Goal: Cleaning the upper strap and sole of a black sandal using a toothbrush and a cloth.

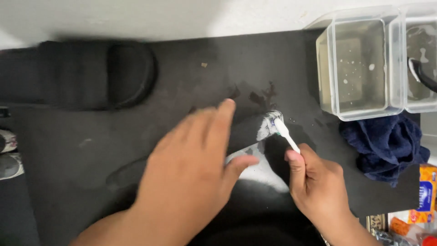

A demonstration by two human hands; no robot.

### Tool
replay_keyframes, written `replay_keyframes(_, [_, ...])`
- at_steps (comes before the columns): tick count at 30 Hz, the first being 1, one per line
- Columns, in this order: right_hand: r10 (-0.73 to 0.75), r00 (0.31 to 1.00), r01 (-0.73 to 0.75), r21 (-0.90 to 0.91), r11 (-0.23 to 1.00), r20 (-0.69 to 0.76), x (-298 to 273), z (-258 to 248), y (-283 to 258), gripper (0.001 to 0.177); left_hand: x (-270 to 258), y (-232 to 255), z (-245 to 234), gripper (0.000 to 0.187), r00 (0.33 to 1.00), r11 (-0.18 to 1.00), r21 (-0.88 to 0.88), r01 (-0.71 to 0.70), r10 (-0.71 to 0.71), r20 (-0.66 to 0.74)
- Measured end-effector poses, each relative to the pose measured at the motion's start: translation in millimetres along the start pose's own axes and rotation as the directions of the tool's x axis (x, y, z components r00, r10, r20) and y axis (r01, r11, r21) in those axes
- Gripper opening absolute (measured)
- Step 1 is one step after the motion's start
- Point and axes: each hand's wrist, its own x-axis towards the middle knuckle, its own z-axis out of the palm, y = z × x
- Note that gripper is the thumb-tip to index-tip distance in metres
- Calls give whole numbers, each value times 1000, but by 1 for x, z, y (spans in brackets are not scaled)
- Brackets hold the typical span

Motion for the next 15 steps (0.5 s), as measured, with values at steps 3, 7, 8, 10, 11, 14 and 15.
replay_keyframes(3, [38,999,-37,-24,999,12,2,1,2,41,-5,-19,-30,103,967,986,154,67,-102,232])
replay_keyframes(7, [43,998,-45,56,997,48,6,-6,0,39,-5,-38,-39,113,865,980,148,135,-189,464])
replay_keyframes(8, [50,994,-60,93,994,99,8,-10,1,41,-4,-38,-36,99,855,983,137,120,-172,489])
replay_keyframes(10, [55,987,-75,131,989,149,9,-18,1,48,-1,-33,-28,87,845,987,127,104,-154,513])
replay_keyframes(11, [68,991,-92,212,973,118,8,-23,1,44,0,-27,-24,79,842,982,127,136,-183,507])
replay_keyframes(14, [125,990,-136,281,950,58,8,-36,0,38,-7,-7,-2,72,910,982,146,122,-170,377])
replay_keyframes(15, [163,986,-165,273,948,32,8,-39,0,36,-12,0,7,73,961,981,173,84,-126,247])
